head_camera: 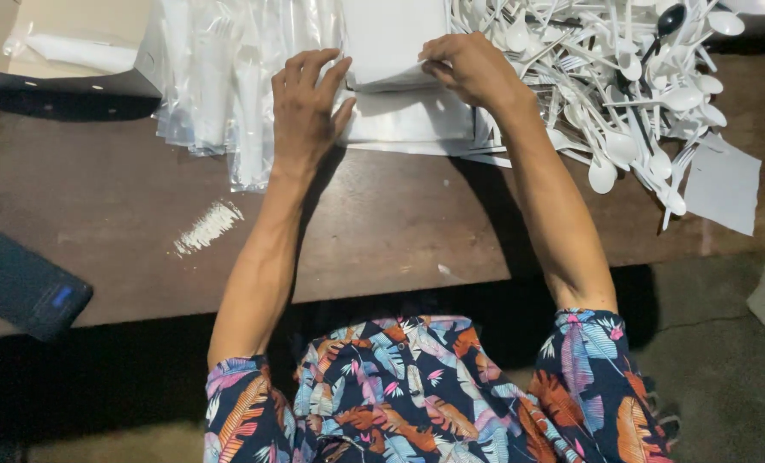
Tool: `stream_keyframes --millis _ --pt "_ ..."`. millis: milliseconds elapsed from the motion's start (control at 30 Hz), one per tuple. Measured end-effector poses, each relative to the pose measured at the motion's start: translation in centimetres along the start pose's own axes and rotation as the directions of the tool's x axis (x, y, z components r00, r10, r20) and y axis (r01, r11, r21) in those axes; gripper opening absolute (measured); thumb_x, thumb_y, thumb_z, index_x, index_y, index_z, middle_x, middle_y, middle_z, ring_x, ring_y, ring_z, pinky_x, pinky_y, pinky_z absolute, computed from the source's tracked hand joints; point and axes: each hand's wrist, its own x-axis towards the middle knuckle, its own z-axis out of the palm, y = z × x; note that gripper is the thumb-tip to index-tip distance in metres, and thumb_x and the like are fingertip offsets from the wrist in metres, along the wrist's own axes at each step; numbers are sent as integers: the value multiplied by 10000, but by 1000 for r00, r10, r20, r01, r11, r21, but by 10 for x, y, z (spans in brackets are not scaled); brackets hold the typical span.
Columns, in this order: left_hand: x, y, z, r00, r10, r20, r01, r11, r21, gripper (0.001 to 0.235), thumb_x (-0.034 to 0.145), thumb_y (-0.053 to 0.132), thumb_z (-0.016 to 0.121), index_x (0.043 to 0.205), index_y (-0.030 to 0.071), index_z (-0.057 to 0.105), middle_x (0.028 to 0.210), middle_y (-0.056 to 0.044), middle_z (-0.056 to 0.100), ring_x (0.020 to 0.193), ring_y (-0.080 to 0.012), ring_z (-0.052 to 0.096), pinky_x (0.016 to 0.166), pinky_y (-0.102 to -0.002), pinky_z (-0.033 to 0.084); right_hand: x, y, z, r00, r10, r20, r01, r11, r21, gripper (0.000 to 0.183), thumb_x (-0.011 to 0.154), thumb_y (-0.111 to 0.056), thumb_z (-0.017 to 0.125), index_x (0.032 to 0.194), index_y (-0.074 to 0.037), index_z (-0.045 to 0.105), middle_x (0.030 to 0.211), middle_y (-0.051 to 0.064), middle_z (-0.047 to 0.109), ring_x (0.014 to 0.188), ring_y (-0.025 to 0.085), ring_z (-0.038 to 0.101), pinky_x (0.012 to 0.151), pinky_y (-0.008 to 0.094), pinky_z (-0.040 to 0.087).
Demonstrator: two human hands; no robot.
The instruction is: The person picks up plastic forks and spoons, wraps them in a paper tissue, and places the bundle into a plastic bag, repeating the process with multiple sets.
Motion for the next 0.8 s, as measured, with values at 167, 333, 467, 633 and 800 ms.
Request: stream_keyframes --millis 167,333,467,633,800 --pt "-3 -3 -2 1000 -21 3 21 999 -35 673 748 211 997 1305 126 628 1335 -58 605 1198 -288 538 849 -452 499 4 -19 -12 968 222 -118 -215 974 70 148 976 -141 842 1062 -23 815 1008 123 797 869 242 756 763 382 601" --pt "-4 -5 -1 1000 -31 5 31 999 -34 699 744 260 1016 1308 133 623 1327 -67 599 1189 -290 544 859 -446 508 5 -9 -10 940 270 -210 -257 963 84 129 915 -218 935 920 -128 843 868 32 796 747 162 719 629 357 515" --pt "-3 -4 -3 999 -33 7 34 997 -65 788 689 270 1050 1324 135 603 1329 -65 591 1187 -291 548 859 -462 504 5 -6 -12 923 350 -163 -331 935 128 205 865 -346 983 891 -204 839 837 -33 776 746 117 676 643 342 457" --pt "-3 -3 -4 999 -43 23 45 997 -67 874 646 318 1068 1359 146 593 1335 -64 594 1201 -281 543 869 -462 508 8 -27 -32 921 382 77 -387 872 300 183 873 -229 926 956 -106 818 971 41 794 907 146 743 833 314 588" --pt "-2 -2 -7 997 -48 60 52 997 -61 927 650 380 1065 1399 152 569 1363 -73 571 1222 -291 529 879 -474 493 7 -20 -32 892 427 145 -450 814 368 200 862 -251 912 997 -137 817 1011 6 790 947 89 725 837 240 558"
